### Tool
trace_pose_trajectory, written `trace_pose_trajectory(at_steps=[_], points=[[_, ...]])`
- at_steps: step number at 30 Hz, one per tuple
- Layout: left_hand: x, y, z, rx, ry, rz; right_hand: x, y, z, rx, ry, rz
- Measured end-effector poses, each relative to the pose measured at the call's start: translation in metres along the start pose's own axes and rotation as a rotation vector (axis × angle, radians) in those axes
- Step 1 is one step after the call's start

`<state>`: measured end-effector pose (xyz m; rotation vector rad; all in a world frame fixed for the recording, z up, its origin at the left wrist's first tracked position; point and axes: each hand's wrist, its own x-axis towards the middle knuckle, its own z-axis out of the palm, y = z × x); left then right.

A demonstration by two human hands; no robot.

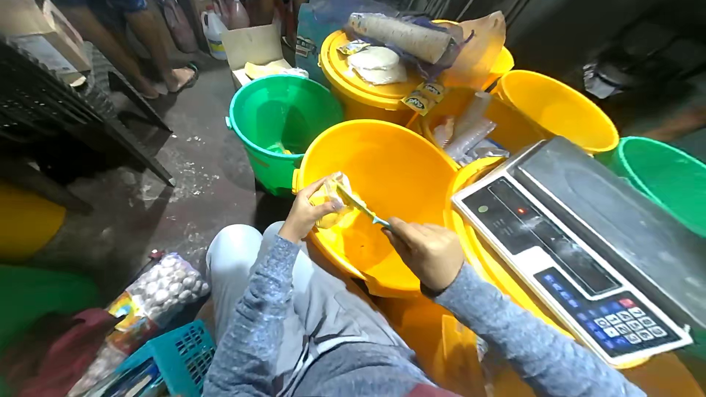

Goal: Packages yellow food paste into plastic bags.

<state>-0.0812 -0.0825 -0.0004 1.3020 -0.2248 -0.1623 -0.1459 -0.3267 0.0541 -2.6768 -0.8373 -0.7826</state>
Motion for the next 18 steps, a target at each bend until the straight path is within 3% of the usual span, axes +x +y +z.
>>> trace_pose_trajectory(at_steps=[4, 6, 11, 15, 17, 18], points=[[-0.002, -0.002, 0.000, 0.034, -0.014, -0.052, 0.022, 0.019, -0.009, -0.062, -0.133, -0.309], [0.004, 0.006, 0.005, 0.023, 0.003, -0.071, 0.035, 0.028, -0.014, -0.010, -0.195, -0.365], [0.017, 0.018, -0.005, -0.036, 0.103, 0.002, 0.069, 0.047, -0.045, 0.199, -0.299, -0.230], [0.025, 0.014, -0.046, -0.258, 0.261, 0.038, 0.107, 0.054, -0.095, 0.111, -0.502, -0.042], [0.026, 0.011, -0.069, -0.391, 0.305, -0.001, 0.131, 0.051, -0.062, 0.053, -0.666, 0.072], [0.027, 0.010, -0.077, -0.473, 0.301, -0.020, 0.142, 0.052, -0.023, 0.037, -0.791, 0.131]])
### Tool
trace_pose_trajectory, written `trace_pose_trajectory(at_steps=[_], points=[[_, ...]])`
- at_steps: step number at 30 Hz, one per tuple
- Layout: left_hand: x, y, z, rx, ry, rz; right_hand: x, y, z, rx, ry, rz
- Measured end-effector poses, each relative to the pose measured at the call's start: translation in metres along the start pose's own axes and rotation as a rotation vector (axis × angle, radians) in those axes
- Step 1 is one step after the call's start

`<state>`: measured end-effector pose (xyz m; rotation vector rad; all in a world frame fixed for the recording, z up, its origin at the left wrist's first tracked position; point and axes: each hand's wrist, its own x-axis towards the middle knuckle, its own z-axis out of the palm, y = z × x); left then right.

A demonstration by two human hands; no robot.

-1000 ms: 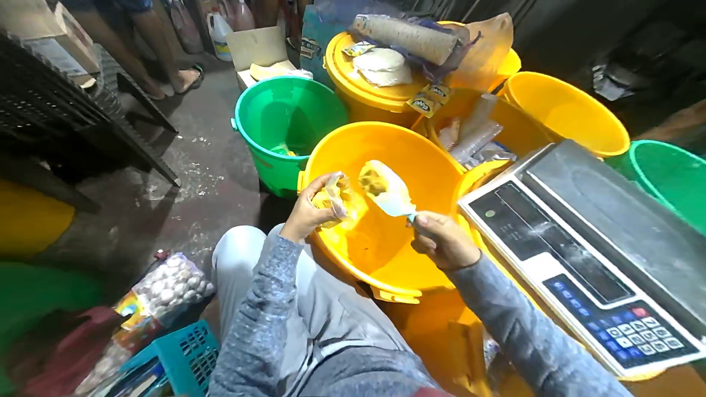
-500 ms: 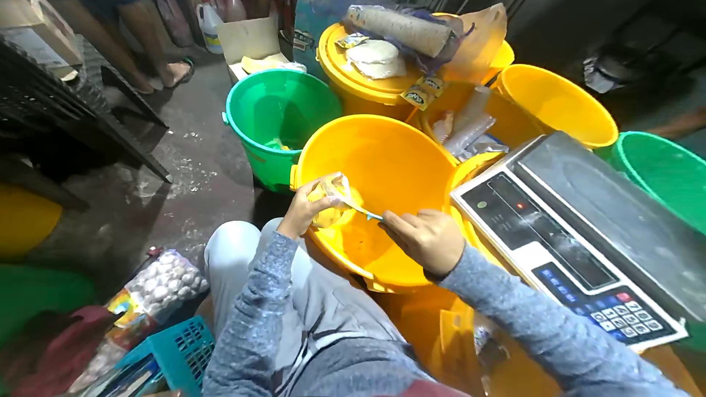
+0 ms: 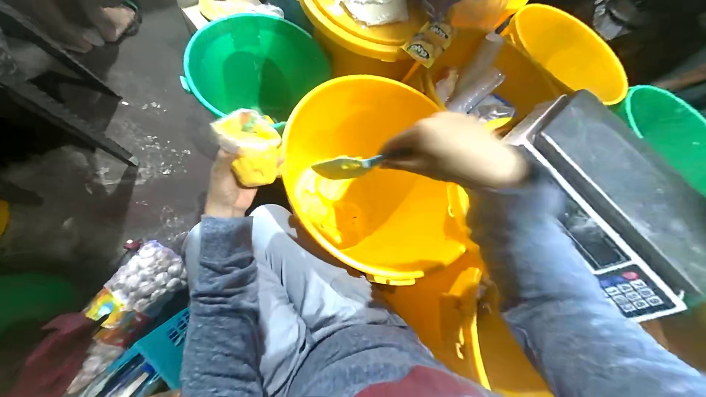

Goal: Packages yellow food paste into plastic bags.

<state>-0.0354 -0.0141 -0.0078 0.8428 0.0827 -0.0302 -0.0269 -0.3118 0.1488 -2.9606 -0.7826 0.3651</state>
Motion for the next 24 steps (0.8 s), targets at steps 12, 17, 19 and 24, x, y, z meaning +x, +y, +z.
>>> trace_pose_trajectory(at_steps=[12, 17, 19, 24], points=[[-0.013, 0.021, -0.050, 0.095, 0.077, 0.124, 0.181, 0.115, 0.320, 0.105, -0.724, 0.488], [-0.018, 0.020, -0.070, 0.088, 0.089, 0.171, 0.198, 0.132, 0.333, 0.107, -0.809, 0.320], [-0.021, 0.017, -0.073, 0.074, 0.096, 0.133, 0.198, 0.133, 0.339, 0.112, -0.802, 0.290], [-0.017, 0.016, -0.077, -0.078, -0.060, 0.048, 0.184, 0.128, 0.366, 0.106, -0.761, 0.321]])
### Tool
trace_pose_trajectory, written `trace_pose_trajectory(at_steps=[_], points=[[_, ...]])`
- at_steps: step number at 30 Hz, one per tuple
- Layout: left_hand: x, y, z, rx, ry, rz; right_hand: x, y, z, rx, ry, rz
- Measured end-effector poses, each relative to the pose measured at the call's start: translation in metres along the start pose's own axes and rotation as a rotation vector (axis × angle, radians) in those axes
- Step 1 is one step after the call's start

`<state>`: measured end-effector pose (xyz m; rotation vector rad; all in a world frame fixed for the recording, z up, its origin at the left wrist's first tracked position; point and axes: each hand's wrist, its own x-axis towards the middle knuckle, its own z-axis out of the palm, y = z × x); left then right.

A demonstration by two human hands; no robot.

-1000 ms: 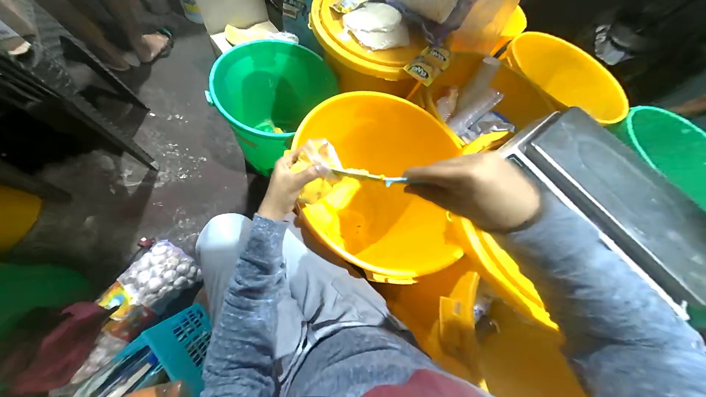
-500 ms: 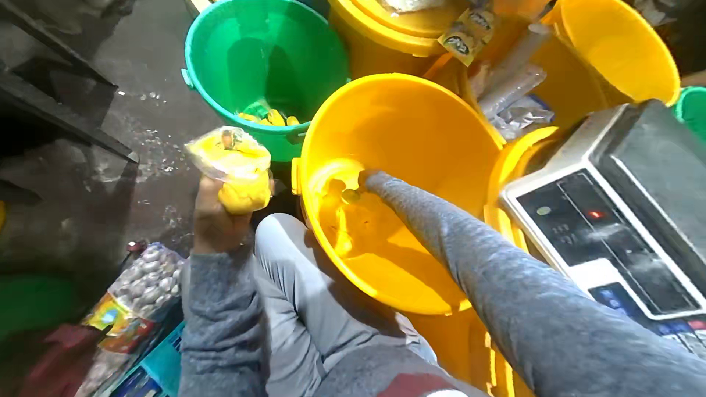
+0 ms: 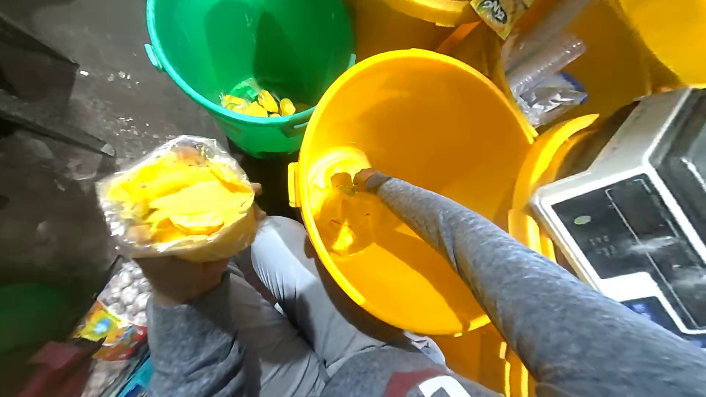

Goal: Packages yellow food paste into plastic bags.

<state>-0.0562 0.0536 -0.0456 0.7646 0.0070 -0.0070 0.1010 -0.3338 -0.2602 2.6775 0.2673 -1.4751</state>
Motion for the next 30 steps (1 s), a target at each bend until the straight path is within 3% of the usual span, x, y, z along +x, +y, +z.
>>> trace_pose_trajectory(at_steps=[4, 9, 15, 20, 24, 28, 30], points=[[0.010, 0.007, 0.025, -0.121, -0.091, -0.004, -0.027, -0.015, -0.002, -0.054, -0.031, 0.032], [0.011, 0.007, 0.030, -0.163, -0.172, -0.039, -0.023, 0.000, -0.001, 0.038, 0.031, 0.037], [-0.006, 0.005, 0.041, -0.027, -0.089, -0.004, -0.015, 0.002, 0.011, 0.090, 0.081, 0.026], [-0.019, 0.010, 0.027, 0.108, 0.032, 0.026, -0.022, -0.037, 0.038, 0.136, -0.021, -0.083], [-0.013, 0.015, 0.031, 0.118, 0.057, 0.115, 0.011, -0.014, 0.057, 0.249, 0.021, -0.123], [-0.010, 0.010, 0.034, 0.119, 0.027, 0.118, -0.056, -0.017, 0.012, 0.482, -0.057, -0.088], [-0.009, 0.005, 0.037, 0.106, 0.013, 0.132, -0.062, 0.000, 0.006, 0.605, 0.033, -0.156]])
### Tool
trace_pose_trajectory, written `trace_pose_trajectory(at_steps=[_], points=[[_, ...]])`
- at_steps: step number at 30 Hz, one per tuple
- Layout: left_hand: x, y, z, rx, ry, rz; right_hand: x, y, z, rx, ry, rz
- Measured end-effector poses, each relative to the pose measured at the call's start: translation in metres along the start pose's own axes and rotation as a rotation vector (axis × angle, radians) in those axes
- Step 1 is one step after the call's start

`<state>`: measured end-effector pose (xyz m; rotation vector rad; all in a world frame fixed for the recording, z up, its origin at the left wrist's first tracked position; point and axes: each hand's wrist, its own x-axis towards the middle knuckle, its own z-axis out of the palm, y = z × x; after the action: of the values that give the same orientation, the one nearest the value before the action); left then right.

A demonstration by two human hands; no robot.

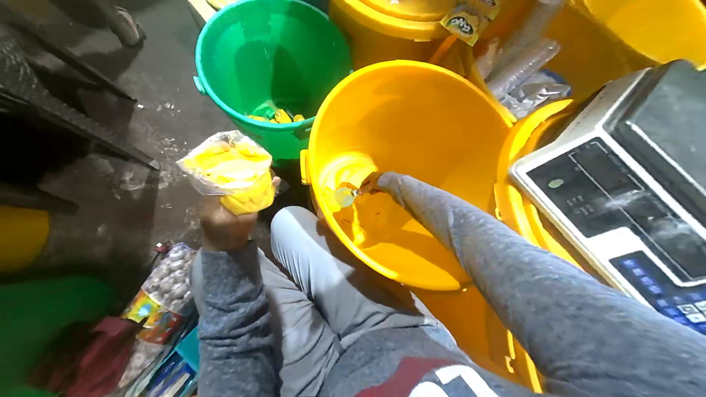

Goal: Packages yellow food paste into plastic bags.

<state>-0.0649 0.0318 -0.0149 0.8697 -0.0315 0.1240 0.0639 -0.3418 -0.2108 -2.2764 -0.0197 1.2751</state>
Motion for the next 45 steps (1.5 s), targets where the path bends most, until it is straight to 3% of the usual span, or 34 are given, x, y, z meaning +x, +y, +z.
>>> trace_pose_trajectory(at_steps=[3, 6, 8, 11, 14, 16, 19, 25, 33, 40, 42, 45], points=[[0.003, -0.010, 0.002, -0.059, 0.008, 0.025, -0.033, -0.028, -0.035, 0.158, 0.109, 0.037], [-0.001, -0.011, 0.015, 0.019, 0.032, -0.022, -0.073, -0.036, -0.071, 0.284, 0.356, -0.260], [-0.002, -0.018, 0.019, 0.013, 0.014, -0.028, -0.132, -0.055, -0.087, 0.352, 0.463, -0.442], [-0.003, -0.022, 0.031, 0.023, -0.064, -0.046, -0.230, -0.091, -0.079, 0.422, 0.618, -0.616], [-0.008, -0.025, 0.045, 0.113, -0.138, -0.075, -0.286, -0.115, -0.043, 0.431, 0.701, -0.794], [-0.010, -0.033, 0.049, 0.173, -0.210, -0.100, -0.301, -0.123, -0.016, 0.345, 0.791, -0.848], [-0.010, -0.043, 0.059, 0.201, -0.232, -0.112, -0.305, -0.122, 0.012, 0.008, 1.033, -0.797], [-0.011, -0.050, 0.070, 0.193, -0.180, -0.158, -0.308, -0.119, 0.049, -0.544, 1.364, -0.826], [-0.016, -0.042, 0.074, 0.224, -0.134, -0.261, -0.315, -0.111, 0.013, -0.803, 1.246, -1.020], [-0.020, -0.039, 0.079, 0.203, -0.013, -0.277, -0.309, -0.114, 0.026, -0.946, 1.222, -1.068], [-0.017, -0.043, 0.075, 0.184, 0.020, -0.253, -0.313, -0.110, 0.031, -0.903, 1.221, -1.041], [-0.014, -0.036, 0.072, 0.112, 0.071, -0.224, -0.329, -0.103, 0.021, -0.578, 1.139, -0.979]])
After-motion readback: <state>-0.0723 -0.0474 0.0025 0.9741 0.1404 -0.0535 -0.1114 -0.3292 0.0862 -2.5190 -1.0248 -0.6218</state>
